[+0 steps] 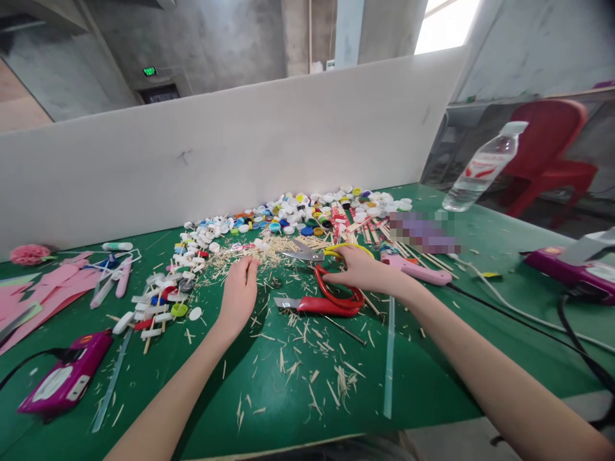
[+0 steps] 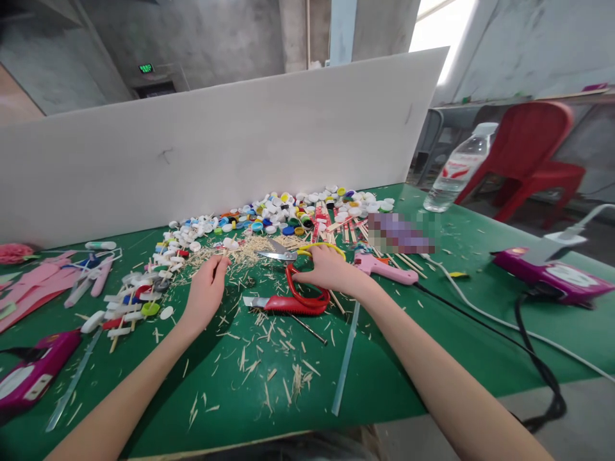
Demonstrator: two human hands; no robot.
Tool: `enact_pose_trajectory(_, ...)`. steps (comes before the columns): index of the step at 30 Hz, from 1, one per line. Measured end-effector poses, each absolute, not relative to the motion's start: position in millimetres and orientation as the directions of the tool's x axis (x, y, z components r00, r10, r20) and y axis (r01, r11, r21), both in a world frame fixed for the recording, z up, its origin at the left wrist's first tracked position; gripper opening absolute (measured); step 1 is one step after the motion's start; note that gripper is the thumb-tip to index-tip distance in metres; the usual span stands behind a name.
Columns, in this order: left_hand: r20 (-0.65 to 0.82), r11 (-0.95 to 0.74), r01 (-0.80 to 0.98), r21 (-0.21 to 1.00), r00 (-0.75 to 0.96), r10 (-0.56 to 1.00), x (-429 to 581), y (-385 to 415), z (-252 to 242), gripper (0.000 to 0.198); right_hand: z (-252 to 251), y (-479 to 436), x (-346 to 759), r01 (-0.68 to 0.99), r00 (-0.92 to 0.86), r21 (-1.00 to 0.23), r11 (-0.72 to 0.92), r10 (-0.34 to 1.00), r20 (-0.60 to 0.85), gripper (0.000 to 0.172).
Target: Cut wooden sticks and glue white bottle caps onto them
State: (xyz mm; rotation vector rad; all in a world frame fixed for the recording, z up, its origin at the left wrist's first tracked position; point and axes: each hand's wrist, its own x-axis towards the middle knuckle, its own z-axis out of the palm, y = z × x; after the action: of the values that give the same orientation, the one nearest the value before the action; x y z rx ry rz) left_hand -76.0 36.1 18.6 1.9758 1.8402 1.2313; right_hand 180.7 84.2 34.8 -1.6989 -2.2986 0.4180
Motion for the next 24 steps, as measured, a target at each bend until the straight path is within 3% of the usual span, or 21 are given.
enact_pose_trajectory(2, 0.497, -0.278, 0.79, 0.547, -0.04, 0.867, -76.3, 37.7, 14.7, 0.029, 32.0, 84.1, 179.8, 0.907, -0.298, -0.292, 0.305, 0.952, 0.07, 0.062)
enact_pose_trajectory(4, 0.558, -0.341, 0.827, 0.447, 0.041, 0.829, -76.0, 38.6, 10.9, 0.028, 33.0, 78.5, 174.6, 0.902, -0.327, -0.215, 0.373, 0.919, 0.222, 0.054)
enact_pose_trajectory(7, 0.642, -0.428, 0.871, 0.24, 0.189, 0.743, -74.7, 38.3, 8.4, 0.027, 40.3, 63.2, 161.4, 0.822, -0.385, -0.158, 0.547, 0.739, 0.553, 0.045)
enact_pose_trajectory(9, 0.663, -0.461, 0.883, 0.084, 0.296, 0.688, -72.7, 37.1, 8.6, 0.026, 44.8, 53.3, 152.1, 0.733, -0.463, -0.101, 0.672, 0.602, 0.65, 0.047)
enact_pose_trajectory(12, 0.637, -0.502, 0.858, -0.107, 0.446, 0.628, -67.3, 34.3, 9.1, 0.025, 44.0, 45.7, 141.0, 0.61, -0.647, 0.03, 0.792, 0.476, 0.596, 0.044)
enact_pose_trajectory(15, 0.588, -0.529, 0.822, -0.212, 0.54, 0.603, -60.8, 30.7, 8.3, 0.023, 36.6, 47.2, 134.9, 0.577, -0.738, 0.085, 0.813, 0.473, 0.481, 0.028)
enact_pose_trajectory(24, 0.539, -0.541, 0.799, -0.263, 0.587, 0.604, -56.5, 25.0, 8.3, 0.024, 30.0, 49.9, 134.1, 0.603, -0.755, 0.135, 0.786, 0.508, 0.415, 0.026)
